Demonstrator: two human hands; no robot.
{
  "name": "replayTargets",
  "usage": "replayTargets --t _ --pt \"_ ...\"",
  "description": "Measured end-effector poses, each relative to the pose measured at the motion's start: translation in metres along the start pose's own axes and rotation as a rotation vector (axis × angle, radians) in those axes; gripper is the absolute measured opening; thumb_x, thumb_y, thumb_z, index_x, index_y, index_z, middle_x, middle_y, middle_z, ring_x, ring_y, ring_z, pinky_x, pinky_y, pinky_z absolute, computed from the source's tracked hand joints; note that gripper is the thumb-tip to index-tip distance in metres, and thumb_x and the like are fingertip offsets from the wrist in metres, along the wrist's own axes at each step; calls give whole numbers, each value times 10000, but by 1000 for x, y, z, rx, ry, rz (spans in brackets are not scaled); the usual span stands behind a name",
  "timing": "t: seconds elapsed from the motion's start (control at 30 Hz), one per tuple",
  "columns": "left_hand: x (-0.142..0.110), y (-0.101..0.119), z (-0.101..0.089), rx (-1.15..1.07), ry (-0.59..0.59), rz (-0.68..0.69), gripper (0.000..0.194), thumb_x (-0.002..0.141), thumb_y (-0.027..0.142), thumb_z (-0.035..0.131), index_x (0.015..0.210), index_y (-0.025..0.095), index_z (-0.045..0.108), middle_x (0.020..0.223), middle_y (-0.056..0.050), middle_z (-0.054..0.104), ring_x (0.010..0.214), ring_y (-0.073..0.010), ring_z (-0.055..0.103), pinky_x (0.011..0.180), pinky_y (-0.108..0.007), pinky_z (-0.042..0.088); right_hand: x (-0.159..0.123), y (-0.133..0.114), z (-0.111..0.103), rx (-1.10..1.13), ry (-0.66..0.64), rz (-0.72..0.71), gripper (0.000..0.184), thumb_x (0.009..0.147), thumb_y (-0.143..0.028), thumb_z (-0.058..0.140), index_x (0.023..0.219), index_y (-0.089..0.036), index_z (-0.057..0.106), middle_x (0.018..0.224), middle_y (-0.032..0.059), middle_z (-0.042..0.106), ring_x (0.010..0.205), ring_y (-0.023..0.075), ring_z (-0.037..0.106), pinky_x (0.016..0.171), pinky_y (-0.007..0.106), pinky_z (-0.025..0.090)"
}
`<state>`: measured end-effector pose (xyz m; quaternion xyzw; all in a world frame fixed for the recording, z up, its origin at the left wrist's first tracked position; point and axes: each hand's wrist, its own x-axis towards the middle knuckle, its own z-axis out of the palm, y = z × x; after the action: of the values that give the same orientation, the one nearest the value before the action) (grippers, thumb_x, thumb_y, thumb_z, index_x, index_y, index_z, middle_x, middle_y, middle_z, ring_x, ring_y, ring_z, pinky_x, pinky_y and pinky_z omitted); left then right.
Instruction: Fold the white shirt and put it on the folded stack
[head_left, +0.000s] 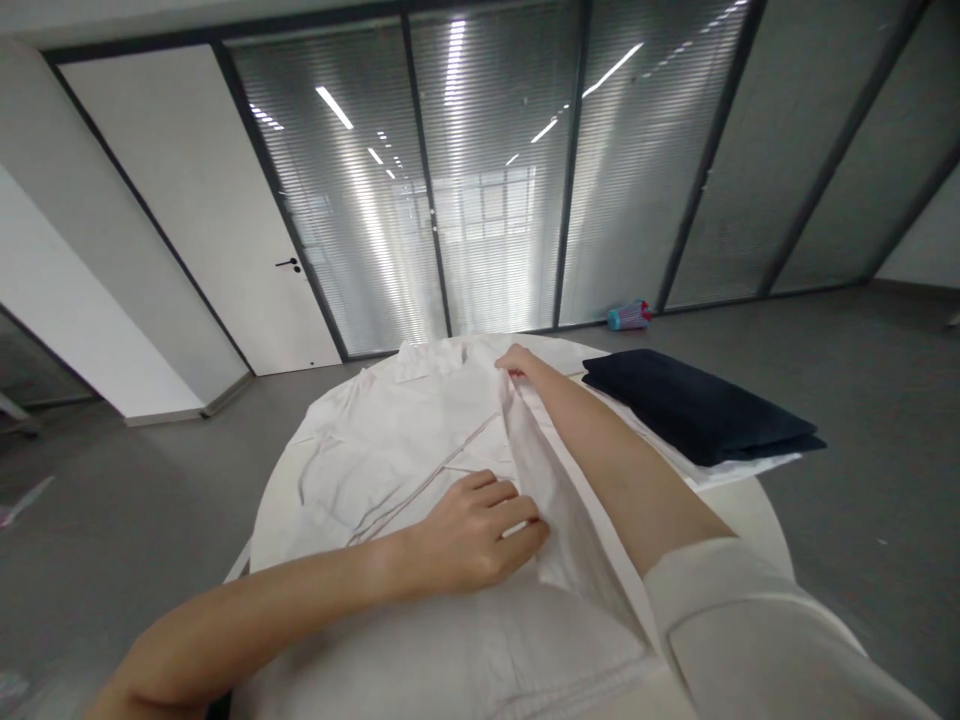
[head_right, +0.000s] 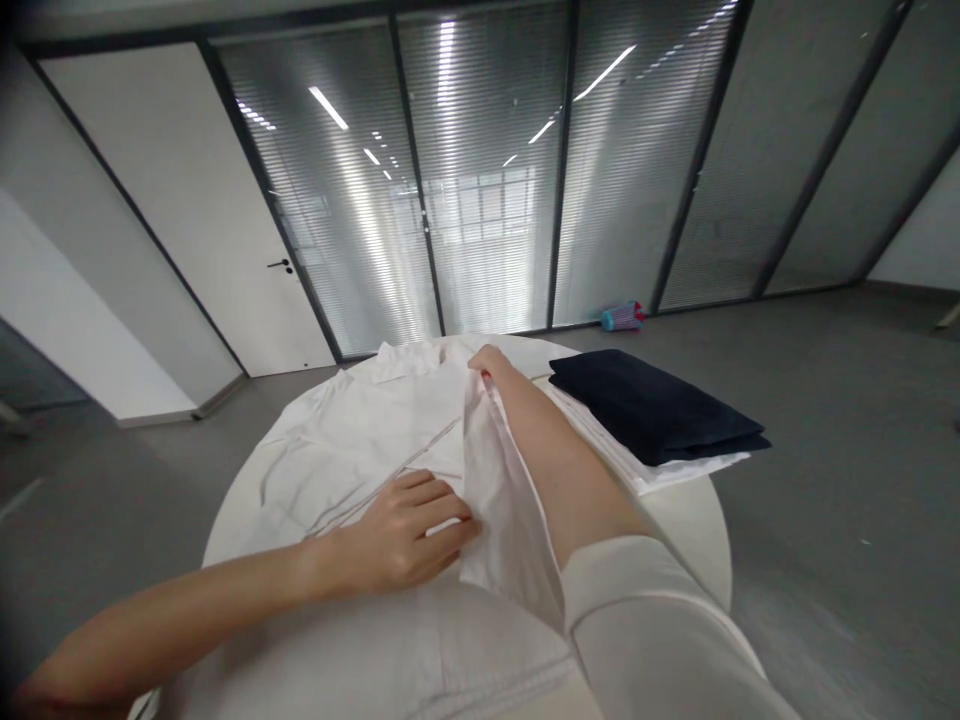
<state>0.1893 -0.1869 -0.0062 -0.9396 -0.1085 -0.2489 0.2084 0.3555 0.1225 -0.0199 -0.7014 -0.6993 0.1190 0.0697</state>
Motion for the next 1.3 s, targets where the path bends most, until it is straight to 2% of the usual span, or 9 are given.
replayTargets --t 0.2,0.3,0.4,0.57,0.7,0.87,1.03,1.2,1.3 --pt "-38 14 -23 -39 -88 -36 144 968 137 497 926 153 634 803 -36 635 666 -151 551 605 -312 386 1 -55 1 5 46 -84 529 849 -308 606 1329 -88 610 1237 231 678 1116 316 677 804 348 562" --pt "-56 23 -25 -62 -176 -30 138 980 154 506 994 159 643 778 -25 624 664 -153 547 625 -309 407 -9 -84 20 -15 24 -176 482 863 -318 649 1304 -125 626 1317 209 635 1190 306 634 894 370 540" --pt "-70 31 -20 -97 -190 -70 143 989 184 506 1000 154 645 786 -27 636 686 -160 561 638 -314 427 -19 -99 42 -50 -17 -244 408 934 -390 637 1264 -150 631 1321 146 629 1180 264 623 971 433 510" --pt "-85 37 -10 -156 -134 -81 113 978 194 551 969 168 660 900 -45 695 790 -157 600 656 -303 448 -23 -102 51 -98 -15 -288 413 974 -443 595 1274 -160 613 1330 122 606 1182 257 602 1012 496 484" --pt "-93 37 -11 -150 -3 -82 127 936 168 581 1014 174 681 830 -39 686 801 -176 600 686 -330 459 -22 -105 44 -112 -4 -337 426 976 -468 582 1274 -165 614 1330 122 609 1185 254 601 1024 496 473" --pt "-90 39 -8 -192 -157 -1 148 956 236 581 855 182 674 715 -20 602 658 -148 523 636 -320 430 -26 -109 53 -120 -40 -384 379 975 -443 593 1237 -171 626 1282 107 626 1121 236 623 978 471 506" --pt "-88 38 -5 -206 -75 27 166 953 181 567 834 184 683 682 -9 582 640 -141 506 615 -324 393 -19 -110 61 -108 -24 -400 413 975 -481 574 1242 -169 625 1295 111 624 1147 243 613 1005 483 478" --pt "-84 38 -3 -253 -171 57 196 927 230 615 740 183 647 662 -7 540 614 -145 482 567 -321 349 -11 -108 69 -95 10 -416 419 969 -460 549 1239 -156 647 1325 184 612 1209 291 584 1024 442 446" --pt "-82 38 -2 -285 -179 58 204 934 244 595 751 179 653 664 -9 541 610 -148 478 556 -326 344 -9 -108 75 -81 82 -421 496 985 -447 461 1356 -137 574 1480 220 482 1360 340 450 1103 452 354"
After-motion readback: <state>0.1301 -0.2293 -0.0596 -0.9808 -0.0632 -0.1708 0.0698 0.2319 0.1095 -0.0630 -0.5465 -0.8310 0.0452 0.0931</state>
